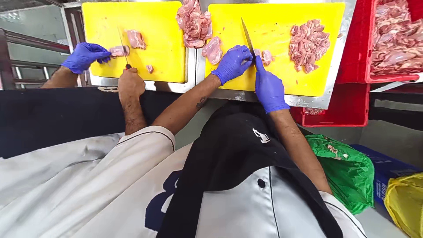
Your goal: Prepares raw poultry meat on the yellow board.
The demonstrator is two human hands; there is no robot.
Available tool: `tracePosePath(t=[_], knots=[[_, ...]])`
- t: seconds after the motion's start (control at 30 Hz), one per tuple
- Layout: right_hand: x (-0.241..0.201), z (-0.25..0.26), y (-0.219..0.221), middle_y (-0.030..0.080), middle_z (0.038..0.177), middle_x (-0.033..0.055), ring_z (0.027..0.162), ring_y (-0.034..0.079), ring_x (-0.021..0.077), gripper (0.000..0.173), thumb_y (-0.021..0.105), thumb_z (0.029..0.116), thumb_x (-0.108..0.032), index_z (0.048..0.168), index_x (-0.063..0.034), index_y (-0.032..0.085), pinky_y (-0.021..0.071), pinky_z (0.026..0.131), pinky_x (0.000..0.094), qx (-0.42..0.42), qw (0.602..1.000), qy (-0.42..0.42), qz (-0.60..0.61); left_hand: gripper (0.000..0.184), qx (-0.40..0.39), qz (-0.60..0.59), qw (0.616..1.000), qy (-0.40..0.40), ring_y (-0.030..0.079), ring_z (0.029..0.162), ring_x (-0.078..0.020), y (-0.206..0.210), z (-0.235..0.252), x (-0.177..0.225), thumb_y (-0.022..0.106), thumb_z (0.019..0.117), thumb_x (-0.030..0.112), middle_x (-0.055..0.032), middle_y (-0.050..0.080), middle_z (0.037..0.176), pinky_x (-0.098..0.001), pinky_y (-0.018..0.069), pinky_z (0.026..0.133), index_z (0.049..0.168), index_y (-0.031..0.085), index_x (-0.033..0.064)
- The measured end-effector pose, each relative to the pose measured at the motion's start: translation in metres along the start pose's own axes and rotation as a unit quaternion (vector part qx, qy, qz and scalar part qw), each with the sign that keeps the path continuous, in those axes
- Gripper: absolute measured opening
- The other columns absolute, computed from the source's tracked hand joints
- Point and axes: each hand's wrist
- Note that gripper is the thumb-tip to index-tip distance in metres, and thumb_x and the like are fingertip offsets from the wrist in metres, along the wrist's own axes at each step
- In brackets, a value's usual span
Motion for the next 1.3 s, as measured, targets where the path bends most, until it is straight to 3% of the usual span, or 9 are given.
tracePosePath(t=[0.2, 0.43, 0.63, 0.73, 0.9, 1.0, 1.07, 1.17, 1.3], knots=[[0.060, -0.056, 0.003, 0.072, 0.094, 0.0188, 0.082, 0.071, 0.0382, 0.053, 0.037, 0.1098, -0.028, 0.162, -0.0274, 0.032, 0.0548, 0.075, 0.0591, -0.021, 0.998, -0.017, 0.054, 0.019, 0.139, -0.056, 0.985, -0.082, 0.070, 0.099, -0.0214, -0.013, -0.026, -0.020, 0.065, 0.0943, 0.010, -0.0125, 0.072, 0.110, -0.0353, 0.0580, 0.092, 0.109, 0.073, 0.0024], [0.021, -0.082, -0.014, 0.069, 0.091, 0.0168, 0.075, 0.069, 0.0385, 0.052, 0.030, 0.1100, -0.028, 0.161, -0.0319, 0.033, 0.0536, 0.061, 0.0554, -0.065, 0.996, -0.027, -0.064, 0.017, 0.081, 0.025, 0.996, -0.021, 0.068, 0.110, -0.0287, 0.005, -0.038, -0.008, 0.061, 0.0960, 0.016, -0.0118, 0.073, 0.110, -0.0419, 0.0530, 0.099, 0.102, 0.075, 0.0067], [-0.010, 0.003, 0.006, 0.067, 0.081, 0.0162, 0.068, 0.067, 0.0391, 0.056, 0.039, 0.1089, -0.022, 0.163, -0.0305, 0.027, 0.0525, 0.054, 0.0564, -0.024, 0.998, -0.051, -0.012, 0.018, 0.094, 0.048, 0.994, -0.015, 0.067, 0.112, -0.0297, 0.007, -0.037, -0.002, 0.066, 0.0939, 0.020, -0.0121, 0.074, 0.111, -0.0425, 0.0528, 0.100, 0.101, 0.075, 0.0060], [-0.005, 0.005, 0.007, 0.068, 0.082, 0.0162, 0.069, 0.068, 0.0387, 0.055, 0.040, 0.1094, -0.023, 0.163, -0.0281, 0.028, 0.0536, 0.056, 0.0569, -0.019, 0.997, -0.075, 0.003, 0.033, 0.042, 0.074, 0.994, -0.066, 0.065, 0.116, -0.0324, 0.000, -0.035, 0.006, 0.072, 0.0890, 0.031, -0.0142, 0.070, 0.118, -0.0456, 0.0521, 0.101, 0.110, 0.071, 0.0052], [0.038, -0.037, -0.024, 0.069, 0.086, 0.0105, 0.070, 0.066, 0.0253, 0.052, 0.042, 0.1097, -0.027, 0.161, -0.0291, 0.036, 0.0566, 0.067, 0.0496, -0.001, 0.988, -0.066, 0.139, 0.037, 0.027, 0.027, 0.979, -0.201, 0.069, 0.110, -0.0313, -0.030, 0.000, -0.004, 0.063, 0.0911, 0.017, -0.0160, 0.072, 0.115, -0.0514, 0.0553, 0.097, 0.126, 0.065, 0.0044], [0.055, -0.061, -0.047, 0.067, 0.087, 0.0052, 0.056, 0.058, 0.0157, 0.052, 0.041, 0.1098, -0.029, 0.162, -0.0283, 0.034, 0.0542, 0.052, 0.0386, 0.066, 0.965, -0.009, 0.252, 0.043, -0.045, -0.011, 0.992, -0.114, 0.063, 0.122, -0.0303, -0.028, 0.010, 0.005, 0.067, 0.0892, 0.019, -0.0154, 0.068, 0.127, -0.0490, 0.0510, 0.106, 0.130, 0.065, 0.0057], [0.065, -0.073, -0.054, 0.067, 0.086, 0.0035, 0.053, 0.056, 0.0133, 0.053, 0.041, 0.1094, -0.027, 0.162, -0.0258, 0.033, 0.0526, 0.048, 0.0348, 0.105, 0.948, 0.024, 0.300, 0.033, -0.095, 0.021, 0.995, -0.025, 0.061, 0.121, -0.0330, -0.010, 0.008, 0.021, 0.070, 0.0874, 0.016, -0.0149, 0.067, 0.123, -0.0480, 0.0504, 0.105, 0.119, 0.070, 0.0065], [0.075, -0.090, -0.057, 0.065, 0.083, 0.0013, 0.051, 0.055, 0.0107, 0.052, 0.040, 0.1100, -0.025, 0.162, -0.0200, 0.034, 0.0508, 0.045, 0.0306, 0.132, 0.936, 0.054, 0.322, 0.027, -0.111, 0.015, 0.993, -0.040, 0.064, 0.115, -0.0330, -0.014, 0.014, 0.037, 0.070, 0.0838, 0.005, -0.0155, 0.068, 0.116, -0.0496, 0.0526, 0.102, 0.111, 0.071, 0.0051], [0.083, -0.108, -0.052, 0.064, 0.081, 0.0007, 0.050, 0.054, 0.0103, 0.053, 0.041, 0.1099, -0.024, 0.162, -0.0176, 0.033, 0.0491, 0.043, 0.0295, 0.132, 0.929, 0.089, 0.334, 0.044, -0.116, -0.031, 0.993, 0.018, 0.063, 0.121, -0.0294, -0.026, 0.060, 0.029, 0.070, 0.0822, 0.005, -0.0126, 0.068, 0.126, -0.0484, 0.0506, 0.106, 0.126, 0.068, 0.0079]])
Point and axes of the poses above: each hand's wrist, its own z-axis towards the middle knuckle, its own y-axis out of the palm, x = y × z
